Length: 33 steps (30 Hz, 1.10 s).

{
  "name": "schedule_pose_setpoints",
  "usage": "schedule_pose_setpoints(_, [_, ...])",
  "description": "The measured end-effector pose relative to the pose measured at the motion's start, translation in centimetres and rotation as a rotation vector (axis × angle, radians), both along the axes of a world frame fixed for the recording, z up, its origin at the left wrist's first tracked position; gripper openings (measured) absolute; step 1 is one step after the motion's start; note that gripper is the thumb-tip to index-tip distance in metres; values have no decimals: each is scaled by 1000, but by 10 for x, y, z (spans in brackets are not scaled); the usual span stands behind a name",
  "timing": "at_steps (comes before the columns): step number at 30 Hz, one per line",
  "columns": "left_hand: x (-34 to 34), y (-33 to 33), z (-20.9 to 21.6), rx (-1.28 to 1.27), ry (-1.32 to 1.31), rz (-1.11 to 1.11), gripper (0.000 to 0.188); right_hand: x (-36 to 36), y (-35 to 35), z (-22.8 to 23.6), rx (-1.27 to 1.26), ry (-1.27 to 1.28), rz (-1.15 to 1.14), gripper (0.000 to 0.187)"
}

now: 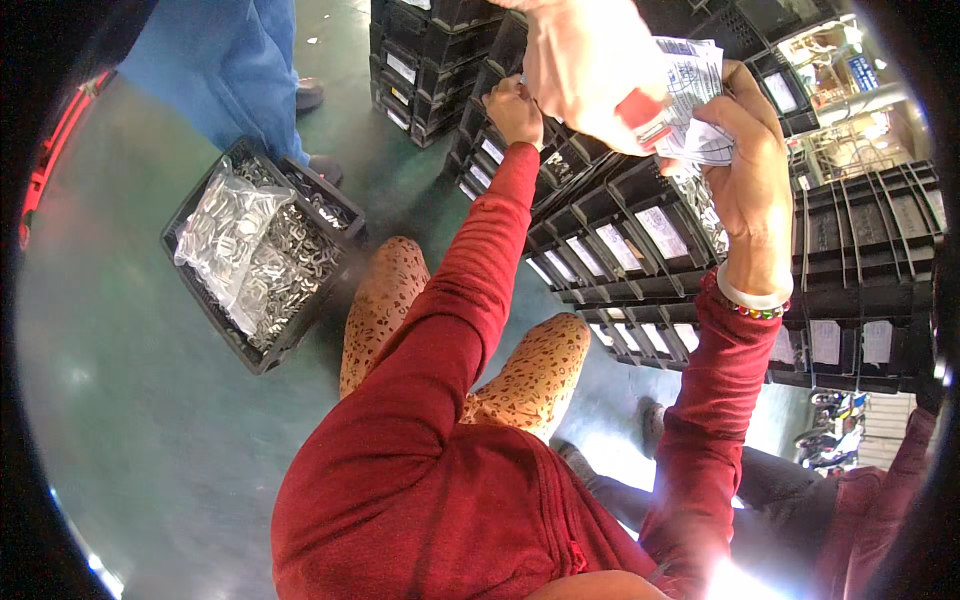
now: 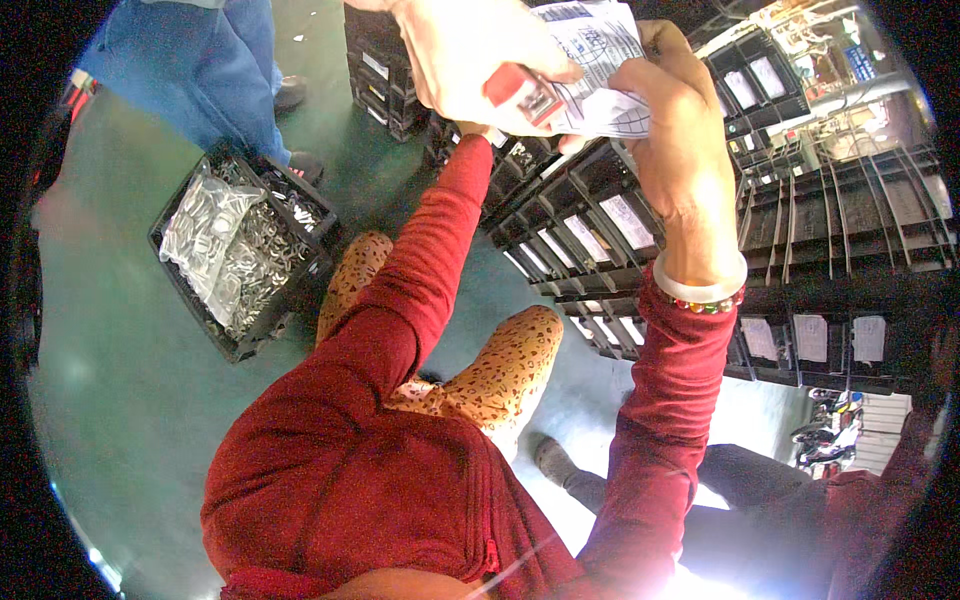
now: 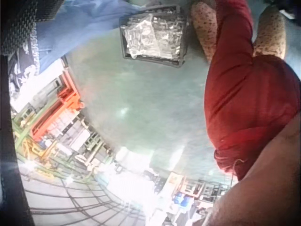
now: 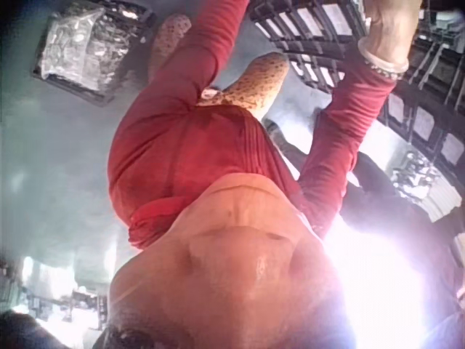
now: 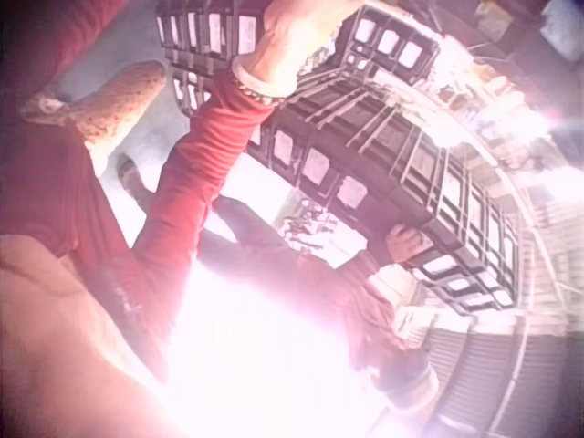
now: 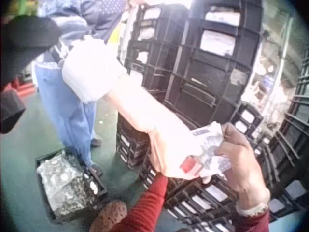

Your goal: The person separates paper label slips from a stack and inserts them into the label slots on the sides of stacked plastic crates by hand.

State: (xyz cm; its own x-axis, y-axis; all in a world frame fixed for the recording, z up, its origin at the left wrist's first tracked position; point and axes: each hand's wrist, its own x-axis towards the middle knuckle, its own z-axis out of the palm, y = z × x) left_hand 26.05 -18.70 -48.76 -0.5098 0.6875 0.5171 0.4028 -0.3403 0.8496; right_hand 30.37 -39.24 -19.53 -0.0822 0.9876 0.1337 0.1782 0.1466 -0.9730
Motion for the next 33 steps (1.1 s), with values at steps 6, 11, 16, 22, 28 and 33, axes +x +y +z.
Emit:
schedule_pose_setpoints(6, [-9,9,1,-239,-196,-176,8,-2,16,20,105,-6,-13,36])
schedule_pose_setpoints(11, [5,-1,18,-318,-246,-65,12,4,12,9,214,49,-66,37])
schedule_pose_setpoints(16, [6,-20,20,-157,-180,-100,13,65,11,-54,480,-528,-524,33])
schedule_pose_setpoints(22, [-4,-62,41,-1,-639,-371,21,110,-13,-109,536,-1106,-747,32])
schedule_pose_setpoints(28, [-34,-32,24,-17,-506,-462,26,130,-5,-151,544,-1080,-946,41])
schedule_pose_setpoints(33, [-45,-145,55,296,-35,-651,10,130,-15,-144,568,-601,-944,42])
